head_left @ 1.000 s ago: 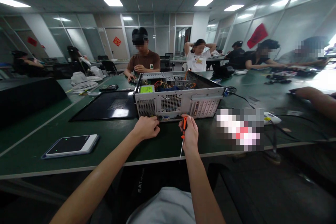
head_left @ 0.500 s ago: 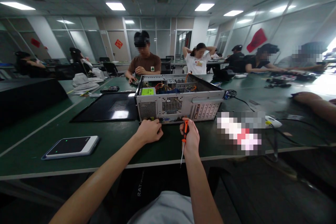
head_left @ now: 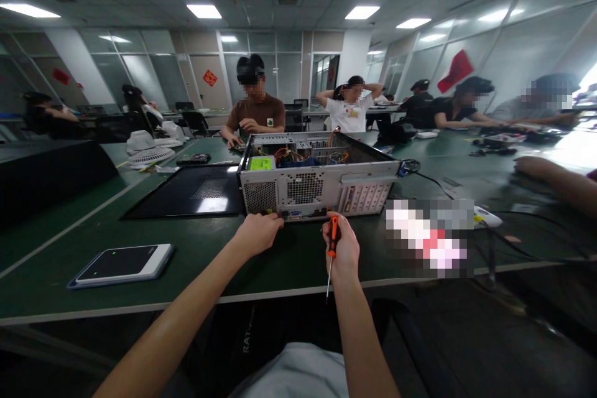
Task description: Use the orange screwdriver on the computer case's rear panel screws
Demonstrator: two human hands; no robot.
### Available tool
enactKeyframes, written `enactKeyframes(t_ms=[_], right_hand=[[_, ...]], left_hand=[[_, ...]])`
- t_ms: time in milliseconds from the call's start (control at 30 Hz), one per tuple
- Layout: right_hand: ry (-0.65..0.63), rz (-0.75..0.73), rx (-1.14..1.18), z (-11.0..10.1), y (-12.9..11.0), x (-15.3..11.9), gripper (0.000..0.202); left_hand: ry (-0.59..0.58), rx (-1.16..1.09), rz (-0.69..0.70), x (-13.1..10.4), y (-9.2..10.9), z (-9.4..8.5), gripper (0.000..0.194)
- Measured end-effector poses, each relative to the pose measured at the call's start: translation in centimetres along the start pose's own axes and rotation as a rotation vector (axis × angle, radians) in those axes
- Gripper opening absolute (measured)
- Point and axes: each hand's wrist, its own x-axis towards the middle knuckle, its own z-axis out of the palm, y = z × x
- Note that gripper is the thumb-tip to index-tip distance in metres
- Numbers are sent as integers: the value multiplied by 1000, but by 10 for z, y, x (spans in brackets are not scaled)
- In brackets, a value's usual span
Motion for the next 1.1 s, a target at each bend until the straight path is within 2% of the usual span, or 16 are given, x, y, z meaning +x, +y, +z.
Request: enactKeyframes(t_ms=[267, 400, 533, 700, 1100], right_hand=[[-1, -9, -3, 3, 0, 0, 27], [-5, -11, -9, 3, 0, -1, 27], [-8, -13, -12, 1, 0, 0, 27], [-13, -2, -14, 0, 2, 0, 29], [-27, -10, -20, -2, 1, -1, 31]], left_hand=[[-26, 77, 25, 2, 10, 2, 29], [-66, 48, 24, 2, 15, 1, 30], [-38, 6, 56, 2, 17, 2, 28], [4, -16, 58, 1, 15, 2, 29], [-24, 28, 13, 0, 9, -6, 29]])
